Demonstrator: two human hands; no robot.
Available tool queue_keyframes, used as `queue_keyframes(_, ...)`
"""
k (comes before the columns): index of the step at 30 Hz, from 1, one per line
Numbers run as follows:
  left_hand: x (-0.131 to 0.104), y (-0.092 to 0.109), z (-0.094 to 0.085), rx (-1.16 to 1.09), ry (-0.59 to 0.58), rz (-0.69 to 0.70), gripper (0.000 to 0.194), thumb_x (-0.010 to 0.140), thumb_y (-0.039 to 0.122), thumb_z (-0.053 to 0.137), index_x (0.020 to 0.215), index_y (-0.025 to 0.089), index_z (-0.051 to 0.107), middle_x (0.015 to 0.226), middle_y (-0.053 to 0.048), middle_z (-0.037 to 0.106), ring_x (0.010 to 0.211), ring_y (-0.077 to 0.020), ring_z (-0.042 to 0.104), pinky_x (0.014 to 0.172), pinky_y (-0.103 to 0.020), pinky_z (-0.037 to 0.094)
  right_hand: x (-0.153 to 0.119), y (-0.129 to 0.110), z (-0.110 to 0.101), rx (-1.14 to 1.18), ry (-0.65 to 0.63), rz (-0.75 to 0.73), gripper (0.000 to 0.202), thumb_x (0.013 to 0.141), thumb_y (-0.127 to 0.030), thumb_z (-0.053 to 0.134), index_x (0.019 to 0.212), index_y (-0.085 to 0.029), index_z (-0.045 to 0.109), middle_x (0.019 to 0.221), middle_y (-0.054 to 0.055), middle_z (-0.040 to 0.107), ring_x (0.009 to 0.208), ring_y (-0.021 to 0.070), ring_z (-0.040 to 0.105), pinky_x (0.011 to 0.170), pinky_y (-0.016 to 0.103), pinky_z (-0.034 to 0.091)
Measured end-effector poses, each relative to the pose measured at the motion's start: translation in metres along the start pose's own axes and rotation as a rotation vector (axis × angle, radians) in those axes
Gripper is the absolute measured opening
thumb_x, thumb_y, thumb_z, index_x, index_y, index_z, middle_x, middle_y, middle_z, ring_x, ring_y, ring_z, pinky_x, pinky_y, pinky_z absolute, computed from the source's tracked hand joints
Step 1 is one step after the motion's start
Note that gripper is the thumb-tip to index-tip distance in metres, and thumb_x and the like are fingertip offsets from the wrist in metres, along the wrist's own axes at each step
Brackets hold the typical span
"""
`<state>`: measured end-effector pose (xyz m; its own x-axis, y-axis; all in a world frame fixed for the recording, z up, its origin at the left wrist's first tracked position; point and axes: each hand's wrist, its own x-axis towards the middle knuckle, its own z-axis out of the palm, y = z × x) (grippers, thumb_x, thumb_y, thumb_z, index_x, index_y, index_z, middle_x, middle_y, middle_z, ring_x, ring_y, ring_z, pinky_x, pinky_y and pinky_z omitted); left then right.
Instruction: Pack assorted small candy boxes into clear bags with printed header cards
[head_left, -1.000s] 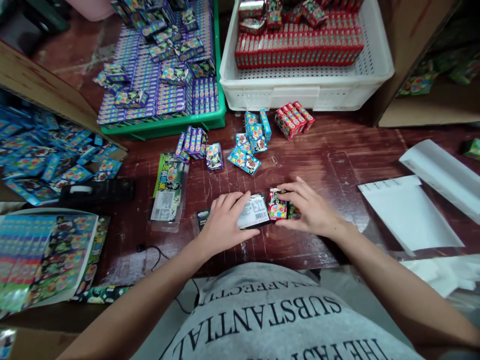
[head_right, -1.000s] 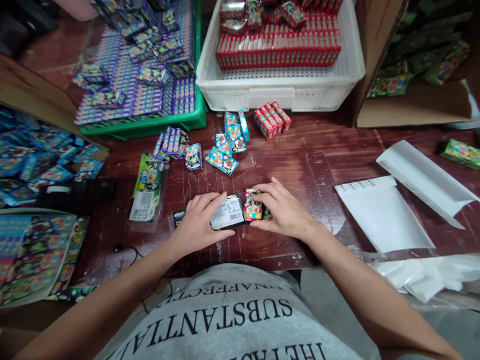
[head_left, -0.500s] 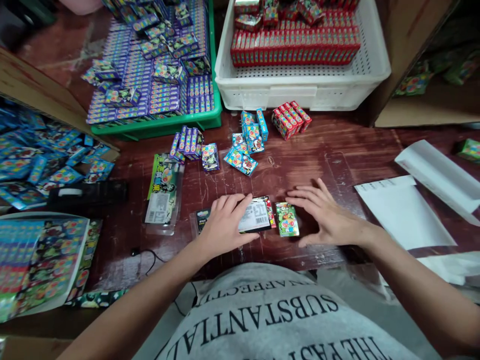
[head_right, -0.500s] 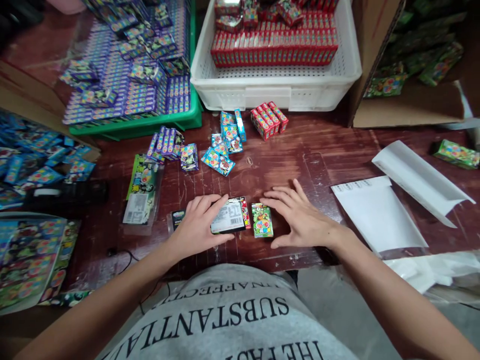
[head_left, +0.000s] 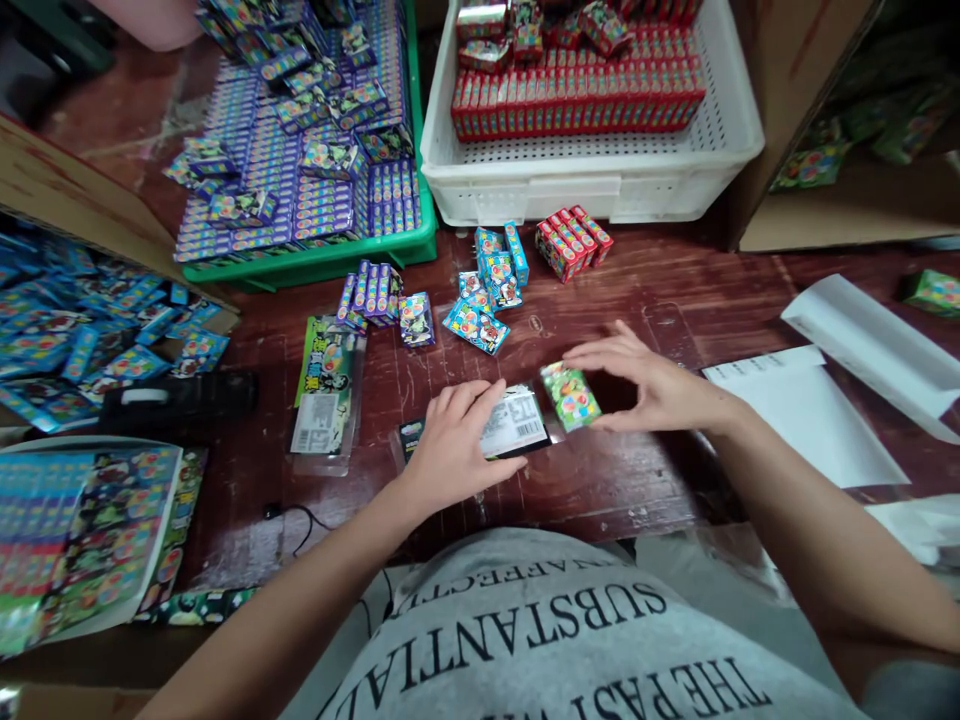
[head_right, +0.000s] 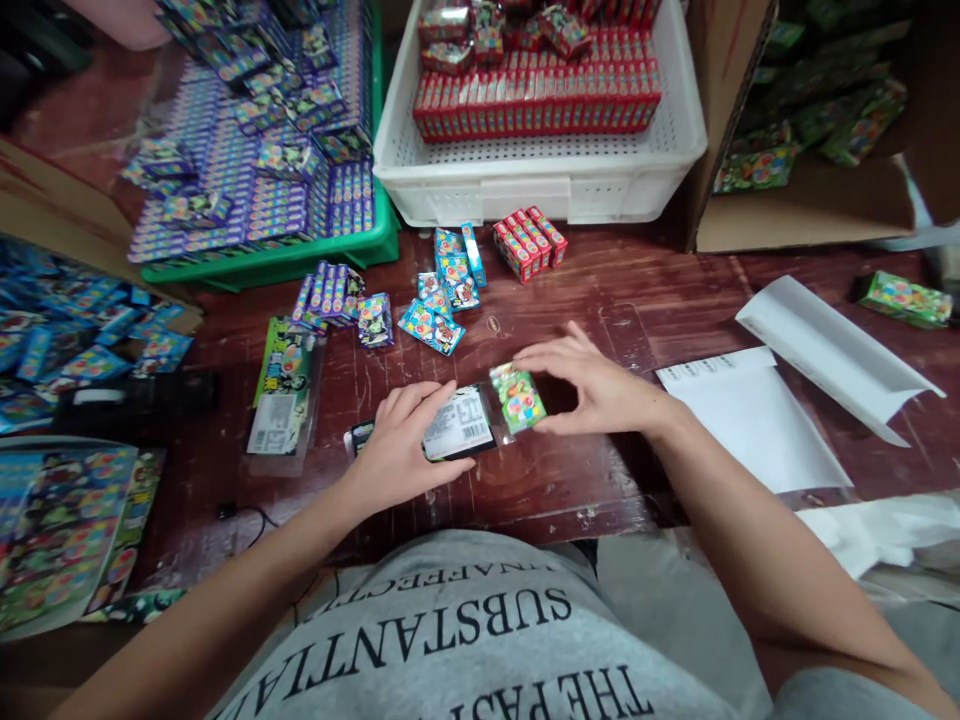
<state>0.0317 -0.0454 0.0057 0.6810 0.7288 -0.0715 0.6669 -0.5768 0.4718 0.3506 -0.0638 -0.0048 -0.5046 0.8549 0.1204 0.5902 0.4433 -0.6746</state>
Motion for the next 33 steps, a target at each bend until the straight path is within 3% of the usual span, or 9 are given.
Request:
queue_keyframes(4,0.001,0.007,0.0,0.002,0.079,-0.09,0.093,0.073,0.051,0.083,0.15,0.022,0.04,0.139,-0.012,0.051,0.122,-0.0329,0.048,0.106,-0.05,0.038,-0.002,-0.009,0.004,-0.088,0.197,0.108,0.074,0.079,-0.053,0.08,0.142,-0.03,0.048,0.14,0.01,0.06,0.134,0.0342,0.053,0.123,0.069,0.005)
queue_keyframes(11,0.011,0.027,0.013,-0.033,0.144,-0.084,0.095,0.072,0.05,0.084,0.152,0.024,0.037,0.139,-0.014,0.052,0.126,-0.036,0.05,0.105,-0.053,0.039,0.005,-0.02,0.007,0.062,-0.071,-0.01,0.082,0.087,-0.048,0.074,0.156,-0.038,0.031,0.158,0.006,0.045,0.145,0.0321,0.043,0.125,0.067,0.005)
queue_keyframes(14,0.021,0.037,0.015,-0.183,0.229,-0.202,0.106,0.072,0.056,0.083,0.157,0.026,0.026,0.143,-0.016,0.045,0.133,-0.0377,0.046,0.108,-0.056,0.04,0.01,-0.021,0.011,0.189,0.037,0.072,0.092,0.085,-0.047,0.076,0.16,-0.036,0.024,0.165,0.008,0.032,0.152,0.034,0.03,0.124,0.062,0.022)
queue_keyframes(16,0.028,0.04,0.015,-0.337,0.296,-0.265,0.104,0.078,0.055,0.08,0.159,0.027,0.021,0.144,-0.016,0.04,0.135,-0.0362,0.044,0.11,-0.055,0.041,0.012,-0.023,0.021,0.356,0.219,0.199,0.082,0.088,-0.044,0.073,0.157,-0.035,0.029,0.159,0.01,0.041,0.145,0.0322,0.042,0.117,0.056,0.041)
queue_keyframes(18,0.031,0.038,0.015,-0.535,0.31,-0.271,0.085,0.09,0.045,0.07,0.159,0.03,0.022,0.143,-0.015,0.041,0.132,-0.0317,0.049,0.111,-0.052,0.043,0.014,-0.025,0.034,0.571,0.33,0.293,0.064,0.095,-0.04,0.065,0.151,-0.035,0.036,0.143,0.009,0.057,0.125,0.0259,0.061,0.103,0.048,0.055)
queue_keyframes(22,0.029,0.023,0.016,-0.982,0.149,-0.197,0.069,0.1,0.029,0.056,0.158,0.034,0.021,0.144,-0.013,0.05,0.122,-0.0254,0.06,0.103,-0.046,0.051,0.014,-0.029,0.054,0.76,0.345,0.346,0.049,0.097,-0.036,0.062,0.143,-0.032,0.045,0.124,0.006,0.065,0.107,0.0202,0.065,0.092,0.039,0.057)
queue_keyframes(25,0.026,0.011,0.011,-1.089,0.046,-0.171,0.064,0.093,0.026,0.066,0.149,0.029,0.035,0.132,-0.01,0.061,0.112,-0.0226,0.064,0.097,-0.041,0.054,0.014,-0.036,0.055,0.733,0.321,0.38,0.033,0.096,-0.037,0.063,0.128,-0.03,0.058,0.112,0.004,0.066,0.097,0.0189,0.064,0.085,0.037,0.058)
queue_keyframes(28,0.029,0.004,0.001,-1.047,0.014,-0.201,0.041,0.091,0.03,0.068,0.129,0.023,0.052,0.113,-0.006,0.067,0.099,-0.0191,0.065,0.087,-0.034,0.055,0.015,-0.046,0.056,0.685,0.286,0.399,0.025,0.096,-0.039,0.062,0.119,-0.029,0.064,0.106,0.004,0.067,0.092,0.0193,0.064,0.082,0.038,0.058)
queue_keyframes(33,0.039,0.003,-0.011,-0.995,0.129,-0.3,0.024,0.098,0.036,0.058,0.113,0.022,0.07,0.122,-0.007,0.07,0.11,-0.0201,0.065,0.096,-0.035,0.052,0.016,-0.059,0.077,0.695,0.561,0.476,0.045,0.092,-0.041,0.066,0.135,-0.035,0.051,0.124,0.006,0.064,0.105,0.0223,0.065,0.085,0.04,0.06)
